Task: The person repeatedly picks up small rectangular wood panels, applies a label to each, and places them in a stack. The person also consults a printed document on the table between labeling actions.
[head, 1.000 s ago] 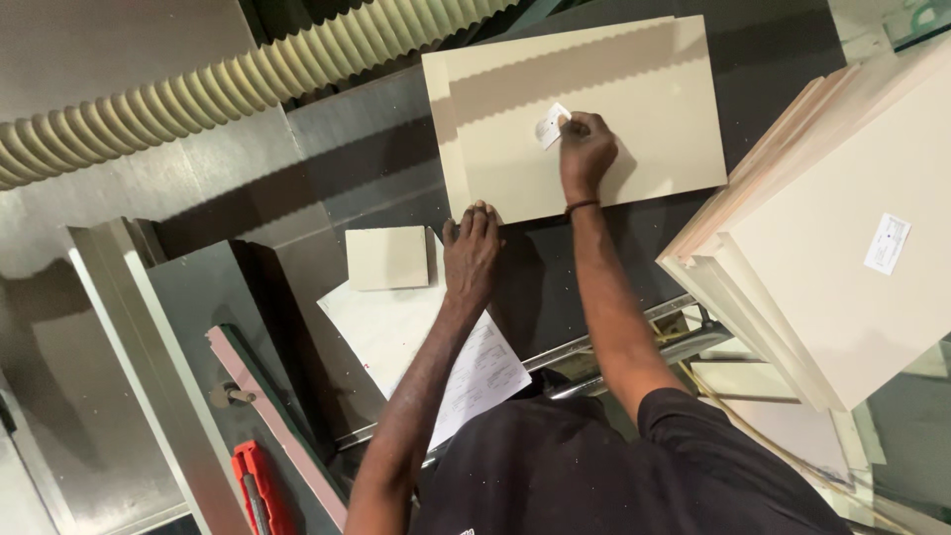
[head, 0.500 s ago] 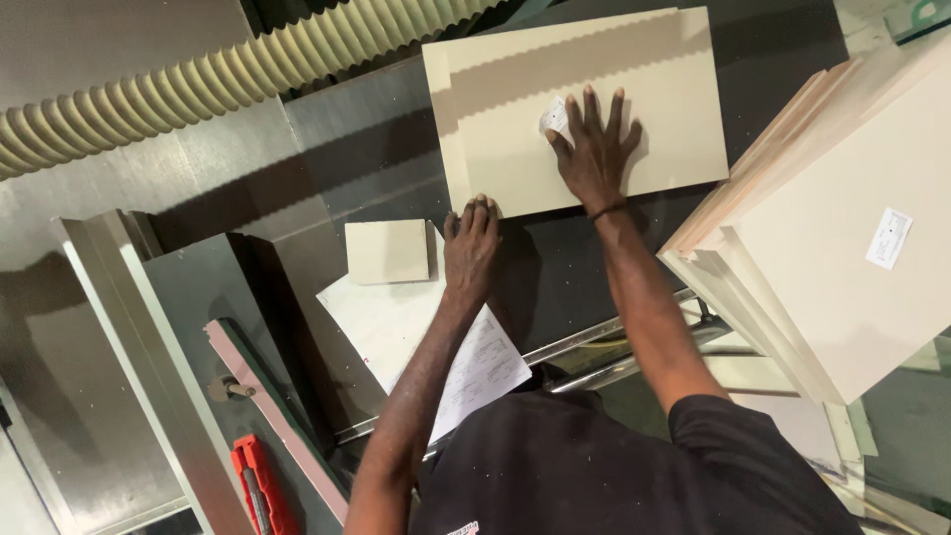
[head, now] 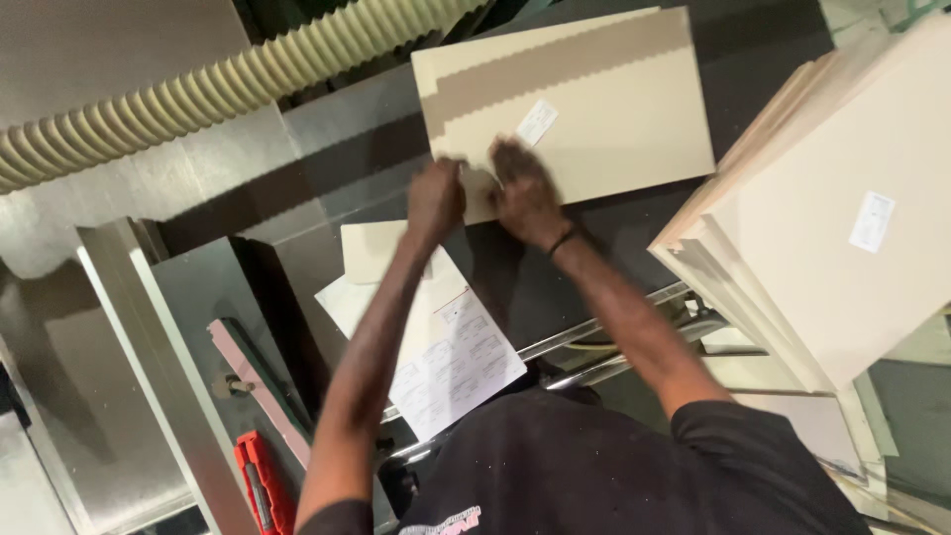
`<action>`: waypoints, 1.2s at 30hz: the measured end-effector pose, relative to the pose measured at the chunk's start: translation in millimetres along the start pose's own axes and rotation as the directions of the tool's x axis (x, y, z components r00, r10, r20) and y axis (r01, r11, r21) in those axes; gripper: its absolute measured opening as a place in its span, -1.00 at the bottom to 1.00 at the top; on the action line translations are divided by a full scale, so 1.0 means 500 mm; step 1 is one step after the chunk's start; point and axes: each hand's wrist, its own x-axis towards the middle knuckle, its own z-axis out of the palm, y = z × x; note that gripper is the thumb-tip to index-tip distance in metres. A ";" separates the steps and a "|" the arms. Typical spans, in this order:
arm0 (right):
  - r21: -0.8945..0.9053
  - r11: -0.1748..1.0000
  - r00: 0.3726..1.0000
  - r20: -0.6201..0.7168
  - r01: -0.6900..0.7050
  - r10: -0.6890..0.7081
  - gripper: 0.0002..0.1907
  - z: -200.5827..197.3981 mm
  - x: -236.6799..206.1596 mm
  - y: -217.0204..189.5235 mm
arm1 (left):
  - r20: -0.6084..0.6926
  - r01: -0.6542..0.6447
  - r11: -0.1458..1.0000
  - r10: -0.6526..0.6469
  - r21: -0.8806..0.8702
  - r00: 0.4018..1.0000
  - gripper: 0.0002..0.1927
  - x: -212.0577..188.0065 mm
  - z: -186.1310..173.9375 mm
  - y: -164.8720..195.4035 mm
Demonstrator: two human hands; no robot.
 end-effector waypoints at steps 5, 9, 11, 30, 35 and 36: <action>0.494 0.859 0.970 -0.107 -0.137 0.216 -0.67 -0.017 -0.146 -0.113 | -0.235 -0.182 0.962 0.229 0.205 0.945 -0.32 0.217 -0.082 0.069; 0.839 0.080 0.565 0.288 -0.538 0.773 -0.62 -0.006 -0.236 -0.139 | -0.120 -0.079 0.951 0.120 0.299 0.986 -0.18 0.236 -0.066 0.078; 0.873 -0.293 0.432 0.454 -0.390 0.779 -0.58 0.000 -0.243 -0.119 | -0.115 -0.100 0.951 0.139 0.294 0.984 -0.17 0.222 -0.066 0.074; 0.962 -0.188 0.548 0.268 -0.197 0.792 -0.48 -0.135 -0.268 -0.212 | 0.000 0.462 0.836 -0.484 -0.295 0.875 -0.41 -0.222 0.008 -0.106; 0.981 -0.094 0.622 0.180 -0.168 0.762 -0.57 -0.260 -0.317 -0.252 | 0.031 0.239 0.535 -0.367 -0.810 0.930 -0.68 -0.388 0.001 -0.111; 0.983 -0.100 0.627 0.177 -0.156 0.759 -0.56 -0.288 -0.337 -0.257 | 0.011 0.165 0.441 -0.331 -0.882 0.943 -0.69 -0.412 -0.003 -0.090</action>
